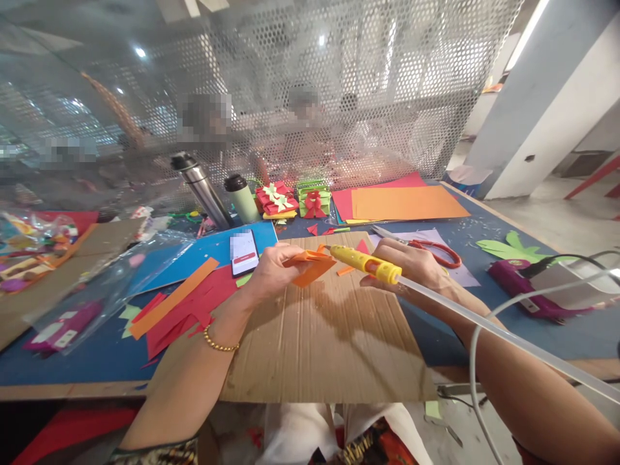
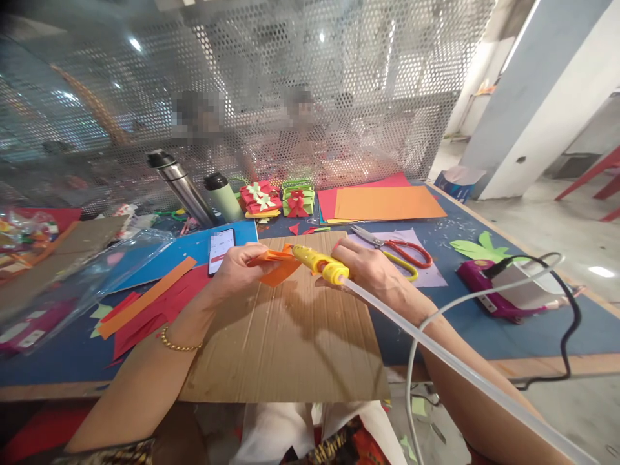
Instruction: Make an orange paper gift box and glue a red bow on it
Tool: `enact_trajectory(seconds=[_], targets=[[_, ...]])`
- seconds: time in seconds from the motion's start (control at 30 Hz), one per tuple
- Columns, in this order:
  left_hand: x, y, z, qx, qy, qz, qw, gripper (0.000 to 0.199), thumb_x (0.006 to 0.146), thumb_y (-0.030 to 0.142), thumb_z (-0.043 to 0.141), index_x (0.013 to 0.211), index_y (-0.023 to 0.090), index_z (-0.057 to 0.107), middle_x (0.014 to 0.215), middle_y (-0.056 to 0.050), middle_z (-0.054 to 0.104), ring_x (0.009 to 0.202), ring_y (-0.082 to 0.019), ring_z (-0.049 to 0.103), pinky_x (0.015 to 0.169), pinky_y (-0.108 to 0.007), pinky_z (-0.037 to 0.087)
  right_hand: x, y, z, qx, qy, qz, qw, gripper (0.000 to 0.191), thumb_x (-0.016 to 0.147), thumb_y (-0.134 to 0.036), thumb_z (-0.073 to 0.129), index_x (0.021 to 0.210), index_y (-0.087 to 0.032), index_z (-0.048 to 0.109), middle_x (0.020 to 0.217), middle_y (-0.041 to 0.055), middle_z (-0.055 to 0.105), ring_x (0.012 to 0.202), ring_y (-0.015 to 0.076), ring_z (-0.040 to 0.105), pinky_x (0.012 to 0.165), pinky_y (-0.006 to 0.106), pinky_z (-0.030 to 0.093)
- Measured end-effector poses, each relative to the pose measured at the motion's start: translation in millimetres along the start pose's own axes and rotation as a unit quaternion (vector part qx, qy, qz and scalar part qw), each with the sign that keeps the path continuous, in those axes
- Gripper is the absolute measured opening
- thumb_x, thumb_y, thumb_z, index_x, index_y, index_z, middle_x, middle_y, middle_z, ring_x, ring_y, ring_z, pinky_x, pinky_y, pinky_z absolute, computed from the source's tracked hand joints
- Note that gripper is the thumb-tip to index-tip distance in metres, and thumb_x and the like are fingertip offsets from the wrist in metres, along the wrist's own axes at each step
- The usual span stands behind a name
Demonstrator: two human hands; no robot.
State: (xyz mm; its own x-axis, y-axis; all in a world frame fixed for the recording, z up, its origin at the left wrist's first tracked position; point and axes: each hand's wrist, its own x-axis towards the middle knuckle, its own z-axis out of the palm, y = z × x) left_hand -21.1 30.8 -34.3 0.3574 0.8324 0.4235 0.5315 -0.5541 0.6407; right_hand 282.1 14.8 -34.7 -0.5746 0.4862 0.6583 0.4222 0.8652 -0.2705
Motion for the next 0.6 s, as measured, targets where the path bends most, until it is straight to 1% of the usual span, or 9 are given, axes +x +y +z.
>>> enact_trajectory(seconds=[0.17, 0.27, 0.33, 0.47, 0.53, 0.6], targets=[[-1, 2, 1.5, -0.002, -0.001, -0.011, 1.000, 0.017, 0.088, 0.028, 0.072, 0.074, 0.022, 0.078, 0.066, 0.000, 0.066, 0.070, -0.018, 0.059, 0.065, -0.030, 0.045, 2, -9, 0, 0.019, -0.002, 0.013, 1.000, 0.027, 0.104, -0.044, 0.065, 0.087, -0.023, 0.060, 0.082, 0.0009, 0.064, 0.064, 0.0149, 0.057, 0.059, 0.030, 0.045], [-1, 3, 1.2, 0.001, -0.009, -0.004, 1.000, 0.015, 0.088, 0.026, 0.072, 0.076, 0.022, 0.079, 0.066, 0.000, 0.066, 0.070, -0.017, 0.060, 0.068, -0.031, 0.046, 2, -11, 0, 0.022, -0.001, 0.010, 1.000, 0.028, 0.104, -0.044, 0.064, 0.086, -0.023, 0.058, 0.082, 0.0005, 0.063, 0.065, 0.0145, 0.056, 0.058, 0.029, 0.043], [-1, 2, 0.6, 0.004, -0.008, -0.006, 1.000, 0.014, 0.088, 0.027, 0.073, 0.076, 0.023, 0.079, 0.067, 0.000, 0.067, 0.072, -0.018, 0.061, 0.070, -0.031, 0.047, 1, -9, 1, 0.022, -0.003, 0.002, 1.000, 0.027, 0.104, -0.043, 0.064, 0.088, -0.023, 0.058, 0.083, 0.0005, 0.062, 0.066, 0.0142, 0.056, 0.058, 0.028, 0.042], [-2, -2, -0.4, 0.007, 0.004, -0.040, 0.999, 0.012, 0.086, 0.030, 0.076, 0.077, 0.023, 0.080, 0.073, -0.002, 0.070, 0.079, -0.020, 0.065, 0.073, -0.033, 0.050, -2, -2, 4, 0.017, 0.010, -0.015, 1.000, 0.023, 0.104, -0.041, 0.066, 0.092, -0.023, 0.059, 0.083, 0.0001, 0.061, 0.068, 0.0147, 0.056, 0.060, 0.028, 0.042], [-2, -3, -0.5, 0.003, 0.005, -0.046, 0.999, 0.014, 0.086, 0.033, 0.077, 0.076, 0.023, 0.079, 0.074, -0.002, 0.070, 0.079, -0.020, 0.065, 0.072, -0.034, 0.051, -3, 1, 5, 0.018, 0.015, -0.024, 0.999, 0.022, 0.103, -0.040, 0.067, 0.092, -0.023, 0.059, 0.083, -0.0002, 0.061, 0.067, 0.0146, 0.056, 0.060, 0.028, 0.042], [-2, -2, -0.1, -0.008, 0.001, -0.038, 0.999, 0.020, 0.087, 0.038, 0.076, 0.075, 0.023, 0.078, 0.072, -0.002, 0.069, 0.076, -0.020, 0.064, 0.070, -0.034, 0.050, -3, 1, 5, 0.018, 0.015, -0.032, 0.999, 0.022, 0.103, -0.040, 0.067, 0.092, -0.023, 0.059, 0.083, -0.0001, 0.061, 0.069, 0.0149, 0.056, 0.061, 0.029, 0.043]])
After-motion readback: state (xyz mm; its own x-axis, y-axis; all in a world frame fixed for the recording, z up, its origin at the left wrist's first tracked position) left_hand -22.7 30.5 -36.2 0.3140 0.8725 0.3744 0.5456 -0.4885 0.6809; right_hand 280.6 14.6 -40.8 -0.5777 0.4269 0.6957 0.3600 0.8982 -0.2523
